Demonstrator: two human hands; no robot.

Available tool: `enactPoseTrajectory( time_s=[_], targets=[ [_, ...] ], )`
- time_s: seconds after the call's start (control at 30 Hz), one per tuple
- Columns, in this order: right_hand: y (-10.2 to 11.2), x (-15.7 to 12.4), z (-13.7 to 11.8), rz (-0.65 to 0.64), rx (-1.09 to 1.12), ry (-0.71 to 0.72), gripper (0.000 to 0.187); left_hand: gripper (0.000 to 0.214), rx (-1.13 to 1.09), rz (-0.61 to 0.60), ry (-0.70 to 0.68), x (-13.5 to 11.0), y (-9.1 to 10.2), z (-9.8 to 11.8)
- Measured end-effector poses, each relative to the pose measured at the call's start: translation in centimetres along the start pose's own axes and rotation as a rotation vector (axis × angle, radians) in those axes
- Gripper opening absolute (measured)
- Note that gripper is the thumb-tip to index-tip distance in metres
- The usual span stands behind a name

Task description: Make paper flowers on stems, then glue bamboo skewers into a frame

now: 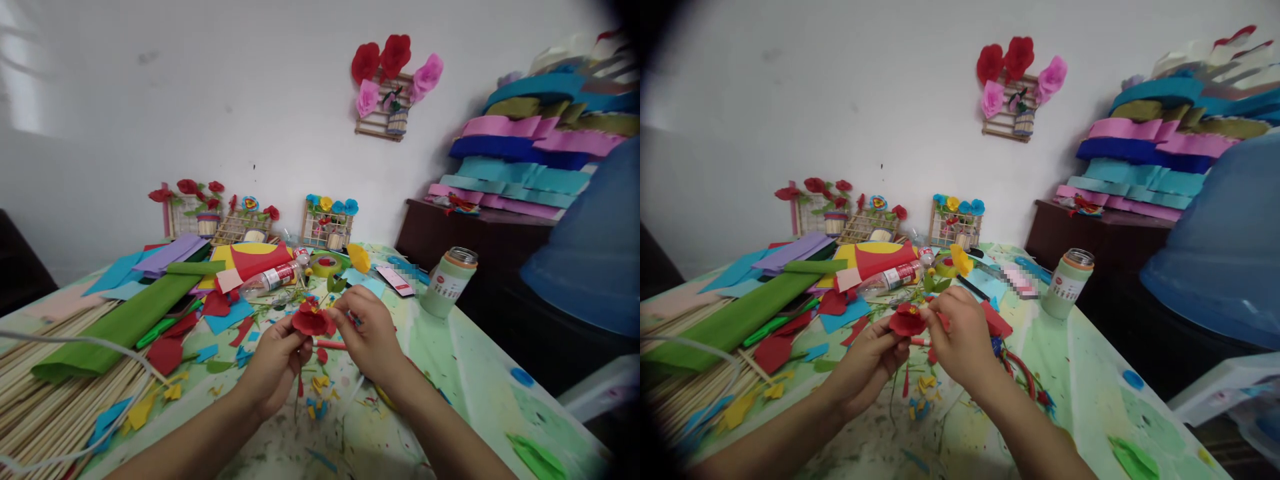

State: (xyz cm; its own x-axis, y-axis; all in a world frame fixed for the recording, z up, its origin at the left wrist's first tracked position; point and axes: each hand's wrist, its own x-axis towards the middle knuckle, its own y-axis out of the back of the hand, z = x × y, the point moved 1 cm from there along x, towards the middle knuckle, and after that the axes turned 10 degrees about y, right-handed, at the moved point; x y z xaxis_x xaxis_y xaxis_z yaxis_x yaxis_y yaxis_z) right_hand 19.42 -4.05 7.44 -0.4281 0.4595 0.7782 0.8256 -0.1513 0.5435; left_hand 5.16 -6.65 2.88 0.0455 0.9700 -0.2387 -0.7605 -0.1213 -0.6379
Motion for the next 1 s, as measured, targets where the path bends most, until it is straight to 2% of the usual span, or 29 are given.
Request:
enactPoseTrajectory(
  time_s=[0.1,0.17,0.27,0.33,0.4,0.47,0.57,0.7,0.83,0.93,1.0],
  targets=[
    [1.3,-0.4,0.2,0.039,-0.045,-0.006,0.018,0.020,-0.019,0.016,-0.019,0.2,0.3,0.8],
    [2.4,-1.3,1.0,-0.017,-0.126,-0.042,0.015,0.019,-0.028,0.019,-0.034,0.3,0.6,1.5],
    [4.1,-4.2,3.4,-0.226,-0.337,-0.185,0.015,0.019,-0.050,0.035,-0.046,0.7,0.9,2.3],
    [4.8,-6.8,5.0,-0.385,-0.447,-0.325,0.025,0.019,-0.057,0.048,-0.036,0.9,1.0,2.6],
    [5.1,-9.2,6.2,-0.537,-0.470,-0.441,0.035,0.018,-0.055,0.056,-0.027,1.1,1.1,2.7],
    [5.0,-10.9,6.6,-0.612,-0.464,-0.528,0.037,0.017,-0.055,0.058,-0.023,1.1,1.1,2.7],
    [4.3,-11.8,6.0,-0.621,-0.457,-0.559,0.035,0.014,-0.069,0.061,-0.007,1.1,1.2,2.7],
    [3.1,-12.0,5.0,-0.622,-0.506,-0.503,0.033,0.012,-0.065,0.051,-0.005,1.1,1.3,2.5],
    [2.6,-12.4,5.2,-0.615,-0.538,-0.487,0.032,0.011,-0.071,0.044,-0.007,1.3,1.3,2.4],
    [3.3,-12.4,5.1,-0.550,-0.514,-0.483,0.032,0.010,-0.072,0.049,0.004,1.3,1.4,2.2],
    [4.1,-12.1,4.3,-0.457,-0.464,-0.493,0.031,0.010,-0.053,0.060,0.022,1.3,1.4,2.1]
  ],
)
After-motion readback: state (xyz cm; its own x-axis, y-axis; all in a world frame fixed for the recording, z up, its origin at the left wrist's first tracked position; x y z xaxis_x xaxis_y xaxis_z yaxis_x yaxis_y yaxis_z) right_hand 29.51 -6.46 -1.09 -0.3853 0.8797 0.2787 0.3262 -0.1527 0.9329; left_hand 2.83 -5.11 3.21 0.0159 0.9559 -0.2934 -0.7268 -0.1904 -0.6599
